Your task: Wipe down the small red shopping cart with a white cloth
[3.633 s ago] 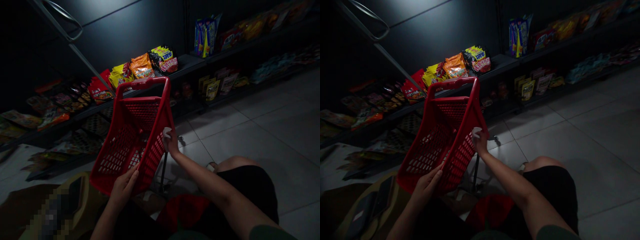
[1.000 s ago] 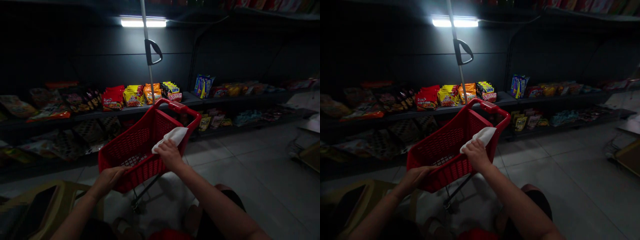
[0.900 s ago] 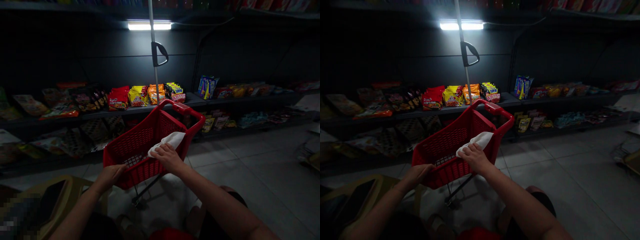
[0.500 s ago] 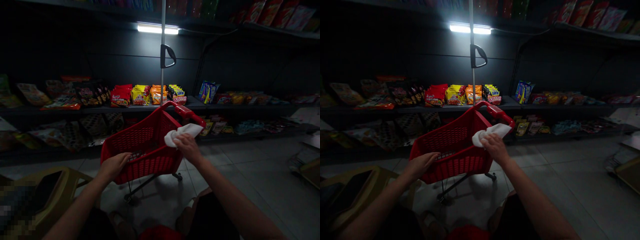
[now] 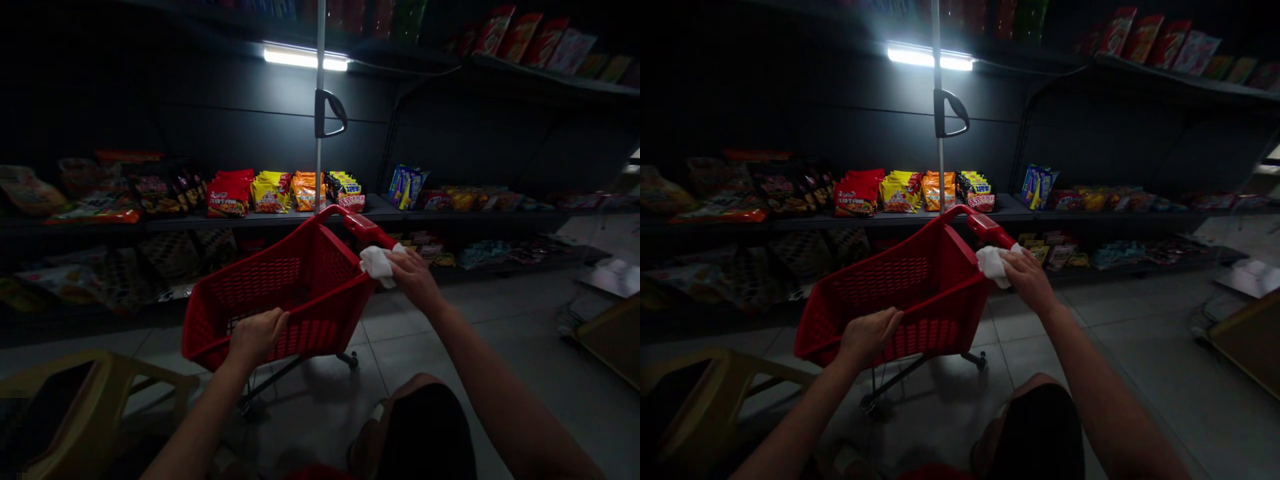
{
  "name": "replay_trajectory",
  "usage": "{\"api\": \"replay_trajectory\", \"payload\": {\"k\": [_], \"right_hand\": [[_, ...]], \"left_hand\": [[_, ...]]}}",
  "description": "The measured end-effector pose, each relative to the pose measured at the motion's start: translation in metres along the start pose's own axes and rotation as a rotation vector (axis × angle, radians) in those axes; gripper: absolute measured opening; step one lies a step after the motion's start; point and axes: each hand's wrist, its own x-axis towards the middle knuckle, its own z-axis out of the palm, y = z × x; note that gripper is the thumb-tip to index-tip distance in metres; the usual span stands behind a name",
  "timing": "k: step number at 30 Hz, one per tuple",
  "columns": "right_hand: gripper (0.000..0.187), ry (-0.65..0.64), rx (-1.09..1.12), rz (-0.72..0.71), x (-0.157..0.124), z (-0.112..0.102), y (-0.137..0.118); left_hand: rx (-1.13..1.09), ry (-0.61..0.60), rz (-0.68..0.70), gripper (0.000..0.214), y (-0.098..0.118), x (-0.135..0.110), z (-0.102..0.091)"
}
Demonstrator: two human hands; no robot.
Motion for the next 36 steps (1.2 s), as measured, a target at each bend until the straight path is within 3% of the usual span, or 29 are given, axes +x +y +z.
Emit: {"api": "replay_trajectory", "payload": {"k": [4, 10, 13, 16, 19, 23, 26, 28, 33, 36], "right_hand": [[0.034, 0.187, -0.014, 0.181, -0.01, 0.017, -0.016], [0.024, 0.384, 0.049, 0.456, -0.029, 0.074, -0.092], [0.018, 0.295, 0.228, 0.527, -0.056, 0.105, -0.135], [0.015, 0.167, 0.401, 0.464, -0.078, 0.124, -0.169], [0.014, 0.191, 0.441, 0.491, -0.07, 0.118, -0.171], [0.015, 0.449, 0.41, 0.66, -0.022, 0.087, -0.132], [0.011, 0.533, 0.359, 0.666, -0.006, 0.084, -0.119], [0.008, 0.466, 0.35, 0.661, -0.019, 0.099, -0.131], [0.009, 0.318, 0.42, 0.667, -0.085, 0.15, -0.189], [0.015, 0.292, 0.446, 0.693, -0.09, 0.152, -0.193]], "left_hand": [[0.006, 0.004, 0.006, 0.05, -0.002, 0.004, 0.003], [0.012, -0.009, -0.018, 0.048, -0.008, 0.006, 0.002], [0.013, -0.025, -0.027, 0.047, -0.009, 0.005, -0.001], [0.008, -0.025, -0.037, 0.047, -0.009, 0.005, -0.003], [0.011, -0.033, -0.052, 0.046, -0.008, 0.005, -0.003], [0.028, -0.03, -0.074, 0.047, -0.008, 0.003, -0.002], [0.027, -0.011, -0.064, 0.049, -0.008, 0.002, -0.001], [0.024, -0.007, -0.052, 0.049, -0.008, 0.001, -0.001], [0.035, 0.013, -0.06, 0.05, -0.008, 0.001, 0.0], [0.035, 0.017, -0.072, 0.049, -0.008, 0.003, 0.001]]}}
